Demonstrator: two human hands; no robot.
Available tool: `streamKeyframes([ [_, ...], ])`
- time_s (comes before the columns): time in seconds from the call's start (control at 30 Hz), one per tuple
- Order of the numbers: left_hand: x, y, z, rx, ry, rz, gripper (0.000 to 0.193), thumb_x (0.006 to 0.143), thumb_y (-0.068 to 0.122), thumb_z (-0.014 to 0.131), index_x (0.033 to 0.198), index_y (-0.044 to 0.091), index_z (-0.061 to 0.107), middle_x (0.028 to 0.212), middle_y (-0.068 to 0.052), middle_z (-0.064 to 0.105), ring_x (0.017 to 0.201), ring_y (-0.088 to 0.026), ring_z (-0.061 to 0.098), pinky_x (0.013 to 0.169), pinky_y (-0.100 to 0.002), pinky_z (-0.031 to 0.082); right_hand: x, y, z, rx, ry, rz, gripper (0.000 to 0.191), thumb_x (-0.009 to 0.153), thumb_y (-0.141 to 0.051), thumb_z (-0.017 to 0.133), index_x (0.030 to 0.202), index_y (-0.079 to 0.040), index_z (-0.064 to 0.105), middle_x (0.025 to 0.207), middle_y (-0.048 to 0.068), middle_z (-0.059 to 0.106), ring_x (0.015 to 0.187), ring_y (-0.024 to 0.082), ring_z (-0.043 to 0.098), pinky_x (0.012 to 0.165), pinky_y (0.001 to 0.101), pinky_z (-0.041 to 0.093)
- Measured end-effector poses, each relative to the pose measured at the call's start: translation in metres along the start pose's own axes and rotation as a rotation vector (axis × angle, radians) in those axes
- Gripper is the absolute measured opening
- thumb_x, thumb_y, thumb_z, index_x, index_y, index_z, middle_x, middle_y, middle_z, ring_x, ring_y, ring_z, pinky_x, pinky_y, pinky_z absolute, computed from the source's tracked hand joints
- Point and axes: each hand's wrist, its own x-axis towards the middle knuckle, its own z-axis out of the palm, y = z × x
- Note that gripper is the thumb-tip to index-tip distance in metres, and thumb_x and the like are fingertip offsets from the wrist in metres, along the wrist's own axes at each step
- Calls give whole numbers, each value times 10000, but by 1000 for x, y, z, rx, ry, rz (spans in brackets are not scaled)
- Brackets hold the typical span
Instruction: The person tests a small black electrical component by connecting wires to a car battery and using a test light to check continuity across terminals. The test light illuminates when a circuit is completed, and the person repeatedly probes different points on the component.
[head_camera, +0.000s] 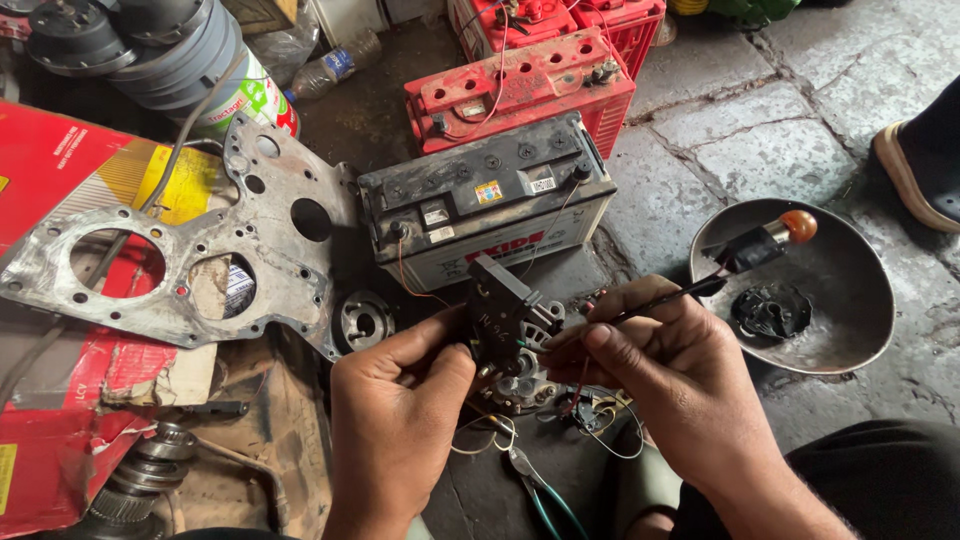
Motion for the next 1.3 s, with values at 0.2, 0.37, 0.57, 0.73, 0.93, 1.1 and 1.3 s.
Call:
streamKeyframes([
  [0.2, -1, -6, 5, -60, -36, 40, 284, 864, -1, 660, 1100, -17, 817, 767, -46, 776, 622, -21, 619, 531, -189, 497, -3, 6, 2, -63, -32, -161, 132, 1015, -55, 540, 1115, 25, 508, 919, 186, 753, 838, 230, 760, 776, 400, 665],
  [0.37, -4, -4, 11, 27, 12, -19, 287, 841, 16, 661, 1082, 10, 817, 701, -47, 788, 555, -27, 612, 477, -195, 471, -6, 11, 6, -142, 42, -250, 81, 1040, -38, 466, 1115, -13, 446, 915, 158, 730, 791, 211, 753, 716, 358, 649],
  [0.57, -3, -2, 12, 16, -2, -82, 316, 843, 19, 658, 1122, 17, 808, 713, -68, 799, 542, -40, 623, 470, -203, 469, -9, 13, 10, -162, 66, -350, 89, 1044, 45, 460, 1110, -13, 451, 950, 171, 737, 819, 199, 733, 760, 338, 629],
  [0.73, -4, -7, 13, -51, -30, -18, 297, 856, 7, 659, 1119, -9, 795, 739, -29, 777, 587, -5, 601, 502, -178, 478, -10, 15, 10, -162, 64, -362, 105, 1045, 56, 462, 1115, -22, 452, 951, 170, 728, 829, 204, 721, 781, 338, 617],
  [0.93, -4, -10, 12, 10, -21, -46, 320, 861, 10, 672, 1146, 17, 817, 701, -38, 753, 550, -20, 537, 471, -196, 410, -11, 16, 10, -149, 60, -373, 125, 1041, 68, 461, 1116, -31, 452, 951, 166, 720, 836, 207, 722, 780, 338, 622],
  [1.1, -3, -10, 13, -24, -18, -24, 306, 853, 6, 664, 1127, -1, 801, 750, -40, 788, 601, -13, 612, 516, -184, 485, -11, 16, 9, -155, 57, -368, 112, 1046, 49, 473, 1117, -34, 451, 947, 166, 726, 821, 203, 722, 761, 333, 621],
  [1.3, -3, -10, 13, -40, -19, -16, 301, 852, 4, 659, 1121, -9, 794, 785, -57, 810, 638, -27, 668, 555, -186, 537, -11, 16, 10, -151, 67, -355, 95, 1045, 33, 487, 1110, -30, 457, 937, 167, 731, 811, 200, 726, 751, 332, 624],
])
